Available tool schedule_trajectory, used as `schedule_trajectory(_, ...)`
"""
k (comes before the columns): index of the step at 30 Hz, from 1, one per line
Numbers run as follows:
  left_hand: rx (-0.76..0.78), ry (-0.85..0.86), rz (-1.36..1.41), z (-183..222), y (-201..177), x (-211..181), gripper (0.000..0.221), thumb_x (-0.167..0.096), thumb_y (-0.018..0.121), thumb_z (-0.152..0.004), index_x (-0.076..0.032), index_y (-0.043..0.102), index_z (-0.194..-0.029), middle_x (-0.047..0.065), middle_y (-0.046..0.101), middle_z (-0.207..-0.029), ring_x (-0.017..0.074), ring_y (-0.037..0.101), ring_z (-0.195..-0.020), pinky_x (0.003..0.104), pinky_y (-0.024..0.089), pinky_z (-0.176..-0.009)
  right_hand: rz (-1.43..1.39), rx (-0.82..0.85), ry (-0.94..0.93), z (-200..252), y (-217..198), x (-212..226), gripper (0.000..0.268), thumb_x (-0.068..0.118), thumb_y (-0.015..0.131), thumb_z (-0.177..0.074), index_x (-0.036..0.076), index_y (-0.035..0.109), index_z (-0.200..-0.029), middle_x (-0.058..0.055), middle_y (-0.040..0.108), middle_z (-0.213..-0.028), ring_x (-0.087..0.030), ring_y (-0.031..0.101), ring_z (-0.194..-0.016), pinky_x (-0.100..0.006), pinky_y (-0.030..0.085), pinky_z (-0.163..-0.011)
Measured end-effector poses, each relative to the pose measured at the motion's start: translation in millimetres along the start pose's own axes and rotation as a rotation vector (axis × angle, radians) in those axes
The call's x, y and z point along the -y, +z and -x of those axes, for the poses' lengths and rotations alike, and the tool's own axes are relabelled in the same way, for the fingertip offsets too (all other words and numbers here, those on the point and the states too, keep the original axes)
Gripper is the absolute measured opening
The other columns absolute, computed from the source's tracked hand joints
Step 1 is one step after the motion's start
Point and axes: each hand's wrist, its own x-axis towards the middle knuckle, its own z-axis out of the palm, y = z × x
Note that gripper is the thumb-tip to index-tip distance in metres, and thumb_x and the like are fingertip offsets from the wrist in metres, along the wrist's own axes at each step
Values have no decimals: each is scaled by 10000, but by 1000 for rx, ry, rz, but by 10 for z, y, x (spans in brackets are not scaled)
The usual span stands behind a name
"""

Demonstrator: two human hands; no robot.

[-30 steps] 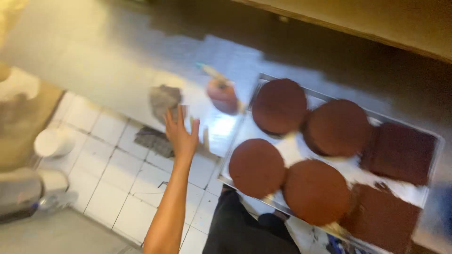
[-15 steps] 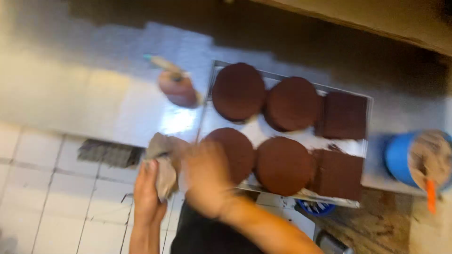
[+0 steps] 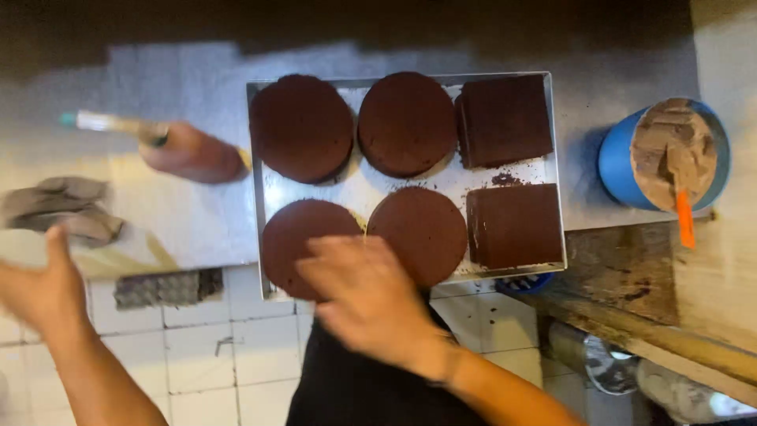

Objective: The person spreads chocolate frosting onto round and square chocolate cake layers using a spatula, scooping frosting from a blue container. They stack cake layers on top of frosted bases, press them into place, and spray the cakes with liquid from a pink spray bottle between steps.

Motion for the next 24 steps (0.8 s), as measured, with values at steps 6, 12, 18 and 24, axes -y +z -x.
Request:
schedule_trajectory(6, -76, 332, 208, 714, -193, -2341, 390, 110, 618, -989, 144, 546, -1371, 302, 585, -1294, 449, 554, -1200, 534, 428, -1087, 633, 32, 399, 1252, -114, -850, 643, 515, 345, -1050, 43, 490, -1462, -145, 458, -1572, -272, 372, -1482, -498, 124, -1268)
schedule_trajectory(12, 252, 282, 354, 1308, 97, -3083, 328, -25, 702, -907, 6, 688, -1233, 155, 595, -1368, 310, 559, -1289, 419, 454, -1119, 703, -2, 374, 1289, -120, -917, 645, 504, 486, -996, 3, 582, -1391, -106, 546, -1515, -230, 416, -1466, -549, 145, -1239)
schedule_trajectory(18, 460, 657, 397, 1645, 336, -3349, 451, -246, 769, -872, -123, 692, -1299, 184, 635, -1339, 407, 537, -1340, 521, 375, -1155, 588, -23, 344, 1336, -227, -1245, 576, 548, 442, -1038, 118, 623, -1376, -125, 620, -1411, -270, 509, -1387, -606, 128, -1230)
schedule_trajectory(24, 738, 927, 155, 1965, 487, -3541, 663, -531, 600, -954, -154, 527, -1494, 166, 485, -1554, 362, 355, -1498, 662, 91, -1214, 529, -120, 240, 1037, -343, -1651, 555, 388, 498, -1054, 109, 483, -1534, -144, 460, -1584, -294, 408, -1471, -599, 133, -1221)
